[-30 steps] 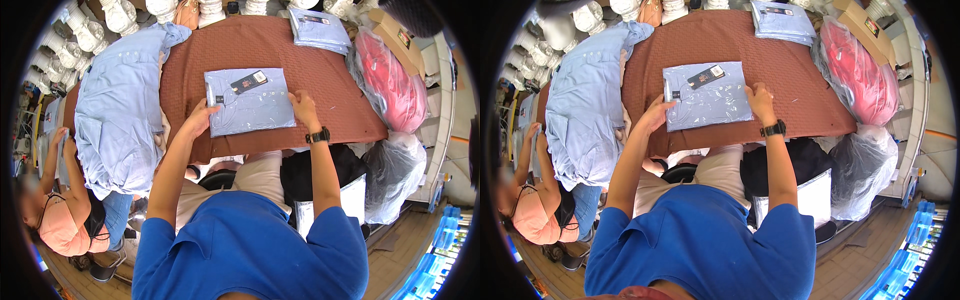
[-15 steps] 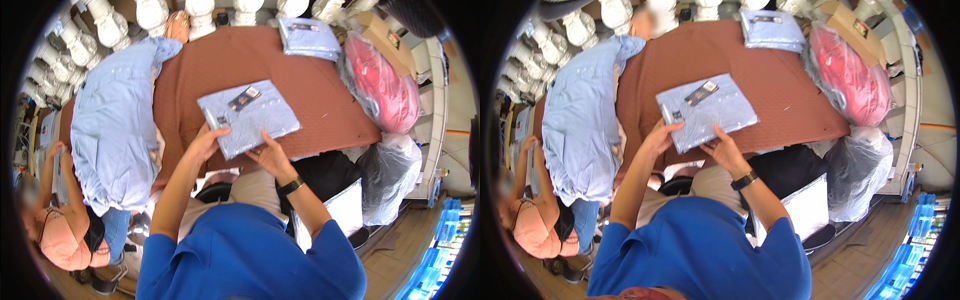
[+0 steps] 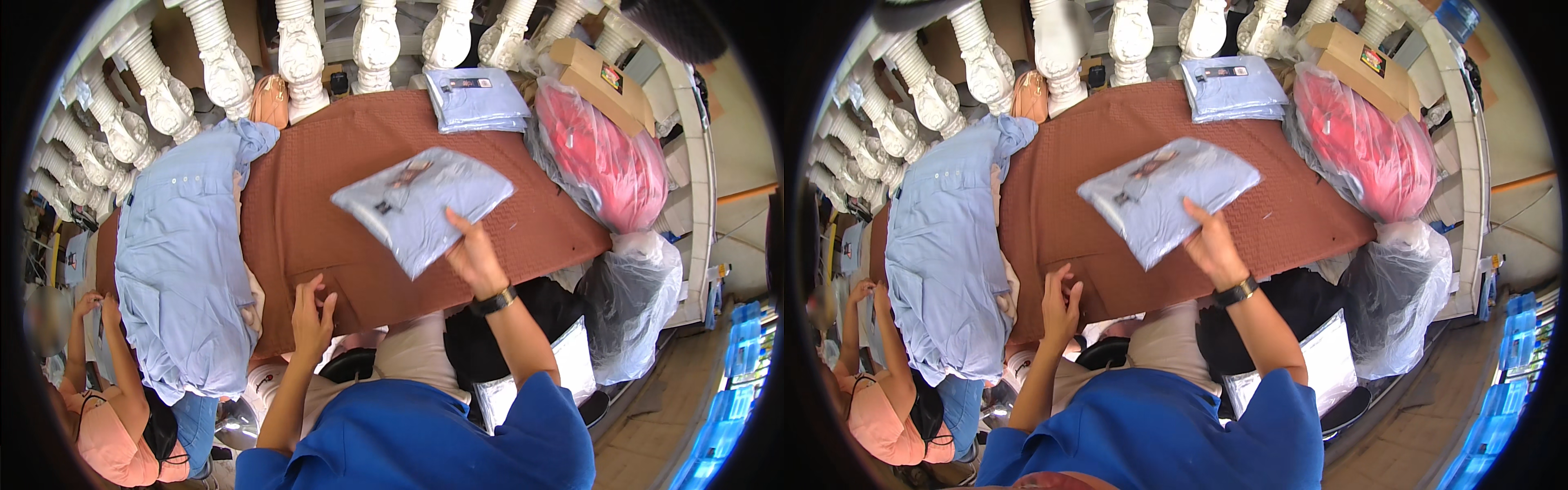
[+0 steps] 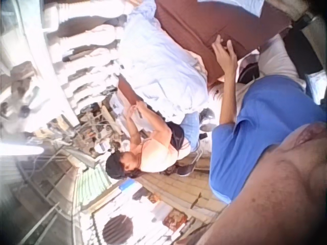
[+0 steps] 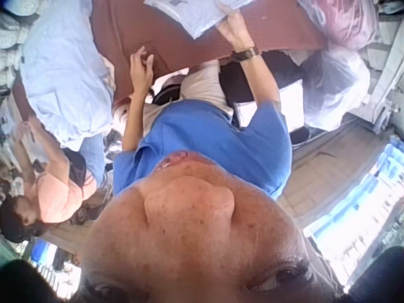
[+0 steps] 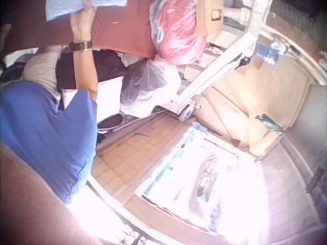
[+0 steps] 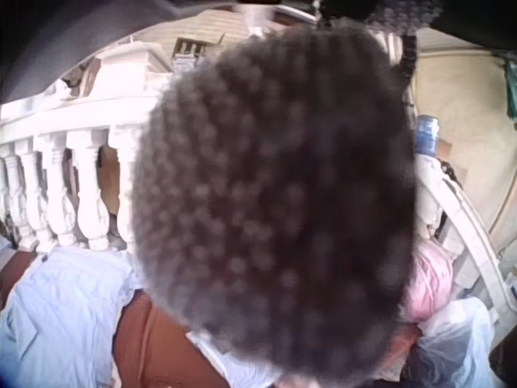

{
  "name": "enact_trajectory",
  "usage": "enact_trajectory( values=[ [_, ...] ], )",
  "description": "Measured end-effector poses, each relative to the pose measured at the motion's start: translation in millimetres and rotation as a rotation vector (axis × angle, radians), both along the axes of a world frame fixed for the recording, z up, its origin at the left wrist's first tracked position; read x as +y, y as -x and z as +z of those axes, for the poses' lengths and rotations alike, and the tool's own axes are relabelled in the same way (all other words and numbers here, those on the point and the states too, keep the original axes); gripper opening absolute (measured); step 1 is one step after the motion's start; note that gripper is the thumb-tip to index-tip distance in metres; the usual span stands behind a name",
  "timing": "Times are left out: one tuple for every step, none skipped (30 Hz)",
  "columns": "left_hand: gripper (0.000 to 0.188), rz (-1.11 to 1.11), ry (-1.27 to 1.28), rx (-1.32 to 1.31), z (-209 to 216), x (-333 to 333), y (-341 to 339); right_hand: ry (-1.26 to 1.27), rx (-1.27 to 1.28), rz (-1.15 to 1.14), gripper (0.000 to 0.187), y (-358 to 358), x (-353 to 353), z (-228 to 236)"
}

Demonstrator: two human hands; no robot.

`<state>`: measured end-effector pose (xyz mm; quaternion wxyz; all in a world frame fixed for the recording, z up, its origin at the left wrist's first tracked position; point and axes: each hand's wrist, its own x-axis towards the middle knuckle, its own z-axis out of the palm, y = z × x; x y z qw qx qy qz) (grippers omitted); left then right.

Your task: The person inserts a folded blue shirt into a plastic bag, removes the adhesive strip, and seals the bag by hand.

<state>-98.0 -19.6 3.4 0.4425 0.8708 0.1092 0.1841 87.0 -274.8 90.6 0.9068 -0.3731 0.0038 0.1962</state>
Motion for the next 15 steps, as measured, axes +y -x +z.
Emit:
enact_trajectory(
  values=[
    [0.041, 0.010, -0.016, -0.025, -4.4, 0.0, 1.4, -0.005, -0.032, -0.037, 0.054, -21.4, -0.9, 9.7],
    [0.040, 0.027, -0.035, -0.047, -10.5, 0.9, 4.8, -0.018, -0.061, -0.057, 0.054, -46.5, 0.3, 20.0],
    [0.039, 0.044, -0.056, -0.065, -15.2, 1.3, 8.0, -0.032, -0.086, -0.076, 0.053, -75.2, 1.9, 29.3],
    [0.036, 0.045, -0.068, -0.050, -17.3, 0.0, 8.0, -0.047, -0.160, -0.130, 0.051, -108.5, 0.3, 35.2],
    [0.035, 0.041, -0.123, -0.051, -17.4, -0.3, 8.9, -0.066, -0.230, -0.180, 0.049, -143.3, -0.4, 40.1],
    [0.035, 0.042, -0.178, -0.052, -17.3, -0.1, 9.6, -0.061, -0.217, -0.164, 0.048, -175.3, -2.1, 50.7],
    [0.034, 0.043, -0.231, -0.056, -17.8, -0.2, 9.0, -0.055, -0.208, -0.149, 0.046, -207.6, -5.5, 62.6],
    [0.032, 0.049, -0.238, -0.047, -17.2, -2.4, 7.0, -0.052, -0.249, -0.199, 0.045, -244.1, -13.9, 67.9],
    [0.032, 0.054, -0.245, -0.044, -16.8, -3.7, 5.5, -0.052, -0.289, -0.244, 0.045, -277.8, -20.8, 65.6],
    [0.032, 0.069, -0.255, -0.035, -16.5, -3.7, 6.7, -0.055, -0.280, -0.256, 0.045, -300.8, -22.5, 61.4],
    [0.032, 0.080, -0.263, -0.026, -16.0, -4.4, 7.3, -0.057, -0.270, -0.271, 0.045, -320.3, -26.0, 56.5],
    [0.030, 0.096, -0.262, -0.021, -16.1, -5.7, 7.2, -0.056, -0.260, -0.287, 0.045, -339.9, -32.2, 48.6],
    [0.030, 0.083, -0.269, -0.034, -17.3, -8.3, 1.9, 0.027, -0.185, -0.317, 0.046, -367.8, -58.5, 29.0],
    [0.029, 0.051, -0.263, -0.061, -20.1, -13.4, -8.8, 0.120, -0.121, -0.369, 0.047, -396.7, -103.2, 7.1],
    [0.028, 0.033, -0.262, -0.075, -22.3, -16.4, -15.3, 0.206, -0.044, -0.407, 0.049, -411.9, -127.0, -4.2]
  ],
)
